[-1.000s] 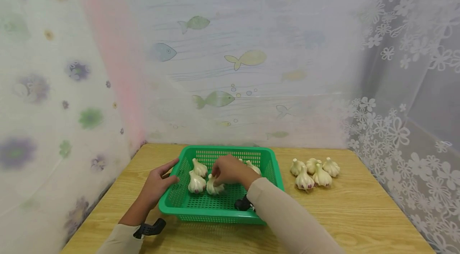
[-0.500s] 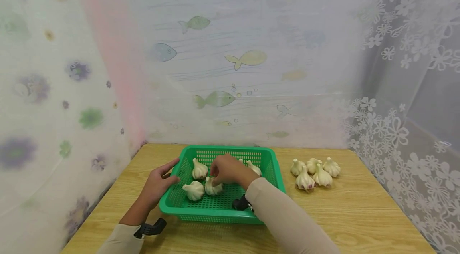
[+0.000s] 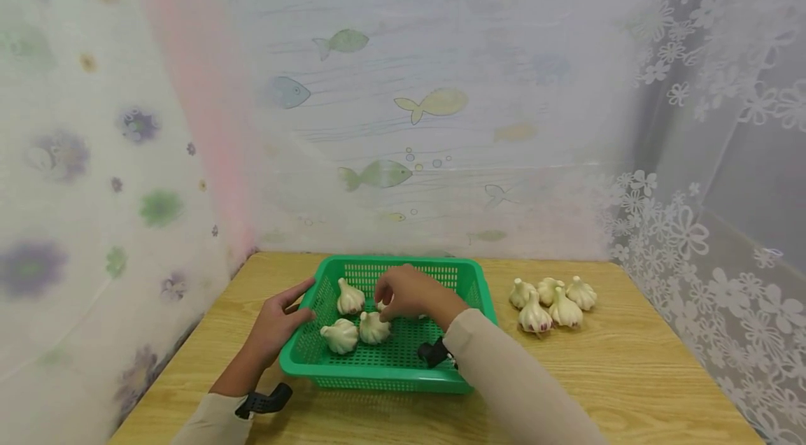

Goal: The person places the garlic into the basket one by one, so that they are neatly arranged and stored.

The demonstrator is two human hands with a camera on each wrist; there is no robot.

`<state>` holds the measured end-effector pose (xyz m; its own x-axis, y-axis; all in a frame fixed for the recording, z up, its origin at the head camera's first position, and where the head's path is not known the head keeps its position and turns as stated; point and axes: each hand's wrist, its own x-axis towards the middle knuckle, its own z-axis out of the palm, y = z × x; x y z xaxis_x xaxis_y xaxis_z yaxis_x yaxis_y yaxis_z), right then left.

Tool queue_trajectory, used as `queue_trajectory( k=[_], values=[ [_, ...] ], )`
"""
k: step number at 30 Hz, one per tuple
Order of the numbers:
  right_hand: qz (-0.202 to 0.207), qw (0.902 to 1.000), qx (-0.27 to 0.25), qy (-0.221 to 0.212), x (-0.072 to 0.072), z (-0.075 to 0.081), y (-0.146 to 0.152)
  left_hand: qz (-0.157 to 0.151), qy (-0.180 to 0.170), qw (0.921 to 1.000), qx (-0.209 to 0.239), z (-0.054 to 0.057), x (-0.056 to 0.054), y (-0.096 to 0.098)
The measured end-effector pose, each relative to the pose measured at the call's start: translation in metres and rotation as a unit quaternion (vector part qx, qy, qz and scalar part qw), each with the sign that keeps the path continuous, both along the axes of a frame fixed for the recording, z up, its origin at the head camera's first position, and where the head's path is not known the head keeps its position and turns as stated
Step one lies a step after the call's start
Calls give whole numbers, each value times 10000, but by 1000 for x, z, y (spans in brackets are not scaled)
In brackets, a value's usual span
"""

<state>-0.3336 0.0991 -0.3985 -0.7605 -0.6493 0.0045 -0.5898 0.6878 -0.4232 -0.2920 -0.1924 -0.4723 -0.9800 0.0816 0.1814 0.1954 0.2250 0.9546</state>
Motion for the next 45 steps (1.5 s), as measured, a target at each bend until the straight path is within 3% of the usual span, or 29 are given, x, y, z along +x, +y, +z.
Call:
queue_trajectory(
  k=[15,24,33,45],
  values=[
    [178,9977,-628,-156,13,18,44,-13,-62,9999,119,3,2,2],
    [-14,9946,-1002,-255,21,28,70,-37,-80,9999,133,2,-5,-1],
    [-200,9900,-1398,23,38,33,88,-105,-98,9998,158,1,-11,-4],
    [-663,9796,-1858,381,50,30,119,-201,-88,9995,225,0,-17,-7]
  ],
)
